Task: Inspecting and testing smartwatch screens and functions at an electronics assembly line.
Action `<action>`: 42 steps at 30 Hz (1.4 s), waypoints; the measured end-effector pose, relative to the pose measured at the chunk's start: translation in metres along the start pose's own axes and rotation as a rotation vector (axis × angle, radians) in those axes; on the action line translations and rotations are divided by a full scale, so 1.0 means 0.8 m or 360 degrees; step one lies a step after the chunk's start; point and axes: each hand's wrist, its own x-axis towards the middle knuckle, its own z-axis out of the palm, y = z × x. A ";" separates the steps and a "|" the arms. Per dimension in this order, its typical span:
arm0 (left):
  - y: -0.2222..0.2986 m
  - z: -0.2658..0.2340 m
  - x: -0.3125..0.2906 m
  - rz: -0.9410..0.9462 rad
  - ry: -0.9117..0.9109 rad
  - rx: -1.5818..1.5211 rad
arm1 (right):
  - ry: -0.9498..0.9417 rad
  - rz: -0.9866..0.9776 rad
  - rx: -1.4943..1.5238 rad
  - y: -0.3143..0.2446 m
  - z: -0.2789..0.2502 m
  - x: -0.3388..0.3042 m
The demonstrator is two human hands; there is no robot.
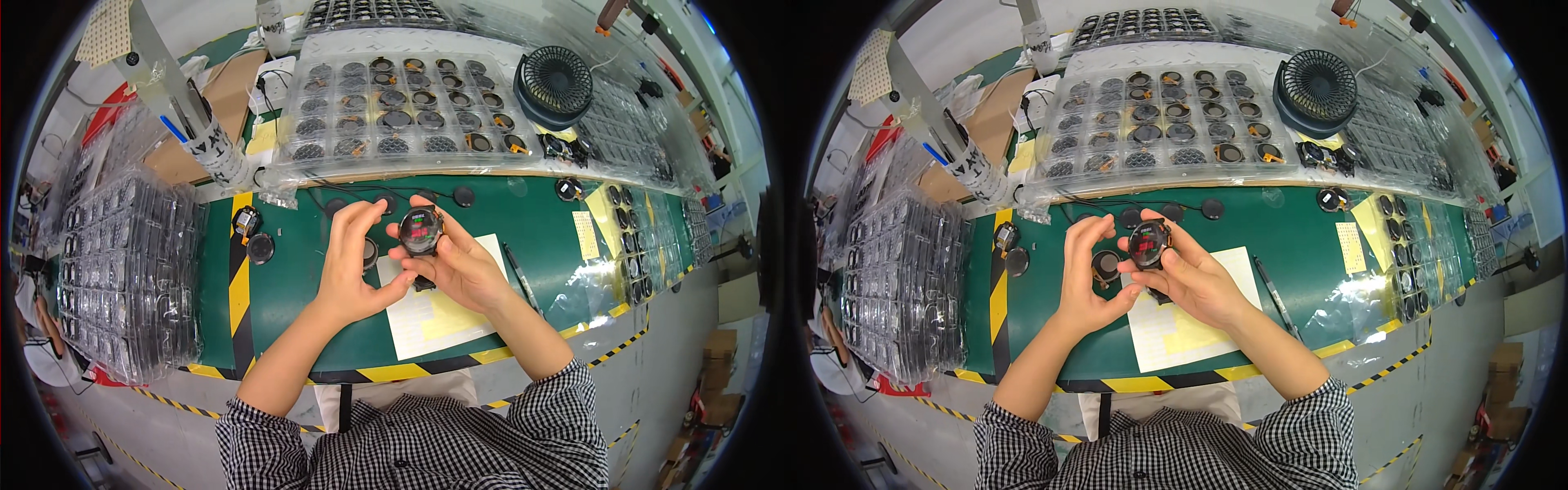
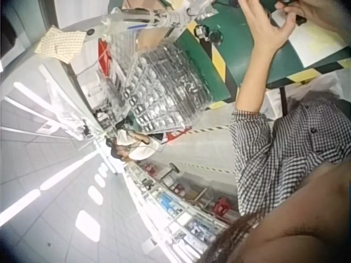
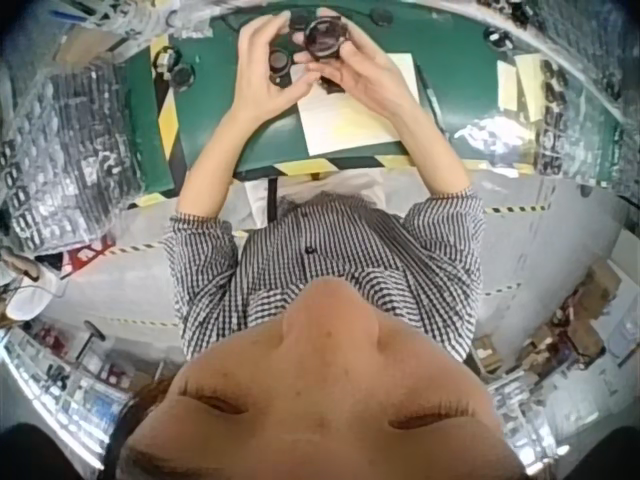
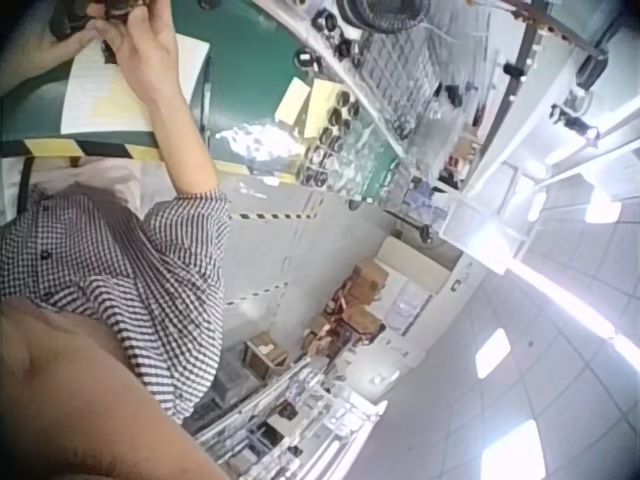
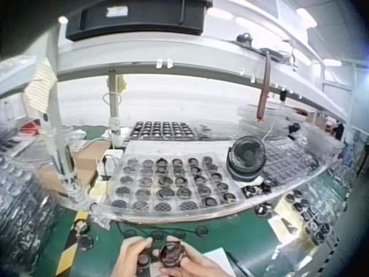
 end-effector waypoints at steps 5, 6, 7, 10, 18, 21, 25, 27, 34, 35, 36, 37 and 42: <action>0.004 0.001 -0.002 -0.0027 -0.0038 0.0001 | -0.0025 0.0061 -0.0040 0.005 0.003 -0.001; 0.007 0.001 -0.001 -0.0069 -0.0070 -0.0047 | -0.0040 0.0060 -0.0063 0.006 0.002 -0.001; 0.008 0.002 -0.001 -0.0072 -0.0069 -0.0044 | -0.0043 0.0063 -0.0060 0.008 0.001 -0.001; 0.007 0.002 0.001 -0.0070 -0.0066 -0.0099 | -0.0146 0.0080 -0.0110 0.015 -0.003 -0.003; 0.012 0.005 -0.001 -0.0201 -0.0164 -0.0211 | 0.0057 0.0121 -0.0171 0.011 0.004 -0.003; 0.014 0.009 -0.003 -0.0224 -0.0201 -0.0214 | 0.0122 0.0106 -0.0358 0.017 -0.002 -0.005; 0.018 0.008 0.001 -0.0255 -0.0232 -0.0217 | 0.0179 0.0070 -0.0466 0.017 0.004 -0.007; 0.017 0.008 0.001 -0.0263 -0.0243 -0.0243 | 0.0196 0.0031 -0.0455 0.017 0.005 -0.007; 0.010 0.008 -0.001 -0.0261 -0.0195 -0.0366 | 0.0252 0.0084 -0.0562 0.010 0.009 -0.010; 0.011 0.007 0.001 -0.0207 -0.0209 -0.0232 | 0.0326 0.0031 -0.0683 0.006 0.012 -0.011; 0.012 0.006 0.002 -0.0153 -0.0223 -0.0098 | 0.0400 -0.0022 -0.0804 0.003 0.014 -0.013; 0.014 0.006 0.003 -0.0149 -0.0224 -0.0102 | 0.0404 -0.0025 -0.0807 0.003 0.011 -0.014; 0.013 0.006 0.001 -0.0036 -0.0127 0.0112 | 0.0431 -0.0436 -0.1487 0.010 0.008 -0.010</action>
